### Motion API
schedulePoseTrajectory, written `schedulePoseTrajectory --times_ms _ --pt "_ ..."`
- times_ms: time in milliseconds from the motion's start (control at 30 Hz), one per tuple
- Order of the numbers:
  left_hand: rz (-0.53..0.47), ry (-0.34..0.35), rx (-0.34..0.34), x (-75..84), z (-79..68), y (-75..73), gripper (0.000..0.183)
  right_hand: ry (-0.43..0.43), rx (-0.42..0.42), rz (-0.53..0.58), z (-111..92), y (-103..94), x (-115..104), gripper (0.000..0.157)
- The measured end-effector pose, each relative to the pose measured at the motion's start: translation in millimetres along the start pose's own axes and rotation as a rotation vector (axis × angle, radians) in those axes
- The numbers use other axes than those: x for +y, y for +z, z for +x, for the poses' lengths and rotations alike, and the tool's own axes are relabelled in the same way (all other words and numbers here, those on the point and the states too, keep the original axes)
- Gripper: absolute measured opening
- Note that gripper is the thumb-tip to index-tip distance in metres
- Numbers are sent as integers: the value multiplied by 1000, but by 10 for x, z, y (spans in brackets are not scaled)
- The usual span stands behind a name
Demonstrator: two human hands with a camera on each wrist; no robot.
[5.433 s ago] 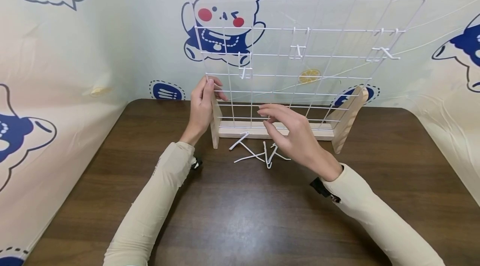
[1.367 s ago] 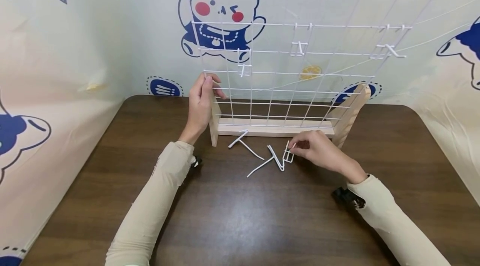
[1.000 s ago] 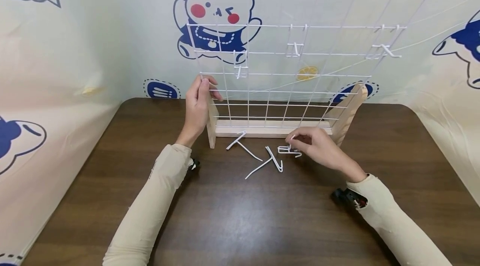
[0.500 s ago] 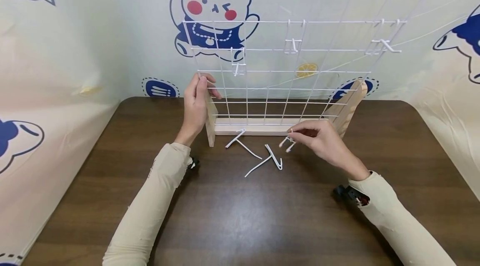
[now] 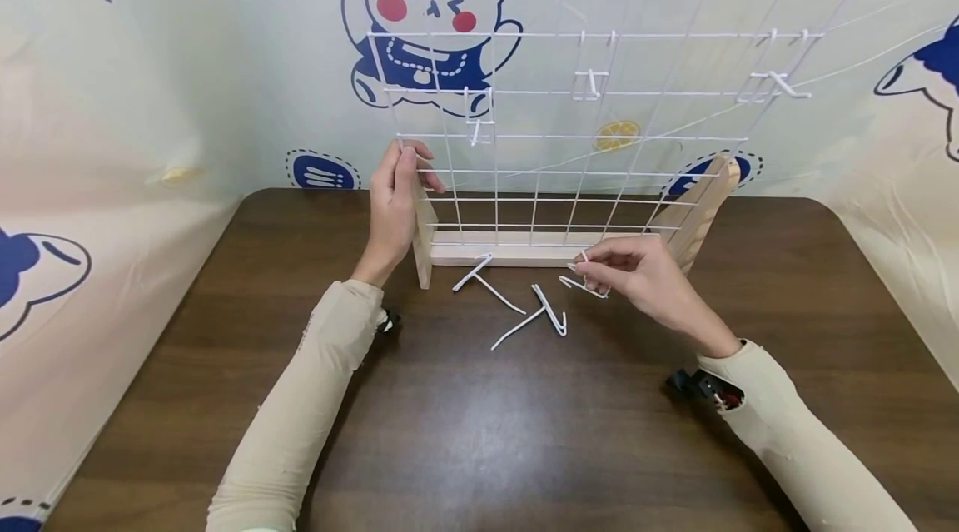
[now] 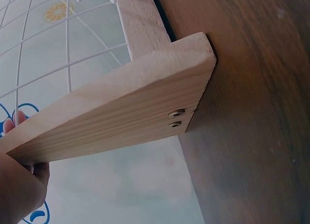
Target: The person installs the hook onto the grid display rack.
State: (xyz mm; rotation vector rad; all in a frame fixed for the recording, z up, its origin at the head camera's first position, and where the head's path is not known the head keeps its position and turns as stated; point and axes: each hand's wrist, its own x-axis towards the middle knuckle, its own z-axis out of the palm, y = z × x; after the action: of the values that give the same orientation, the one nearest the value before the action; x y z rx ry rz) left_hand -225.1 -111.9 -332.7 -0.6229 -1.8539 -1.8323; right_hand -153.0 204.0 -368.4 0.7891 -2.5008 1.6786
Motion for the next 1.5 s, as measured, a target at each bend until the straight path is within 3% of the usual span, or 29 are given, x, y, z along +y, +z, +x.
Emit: schedulePoseTrajectory --times_ms 433,733,1000,1300,1500 --pt "2 5 14 9 6 -36 35 41 -28 129 41 13 -89 5" --pt "-19 26 15 -19 25 -28 32 7 0 82 16 11 -166 7" --pt "-17 32 22 -29 27 -8 27 -77 73 69 -76 -41 -243 12" --pt "-17 34 31 -295 59 -46 30 -159 216 18 -131 -126 -242 10" --pt "-29 63 24 -330 50 -44 33 -172 277 -9 -161 -217 -268 14"
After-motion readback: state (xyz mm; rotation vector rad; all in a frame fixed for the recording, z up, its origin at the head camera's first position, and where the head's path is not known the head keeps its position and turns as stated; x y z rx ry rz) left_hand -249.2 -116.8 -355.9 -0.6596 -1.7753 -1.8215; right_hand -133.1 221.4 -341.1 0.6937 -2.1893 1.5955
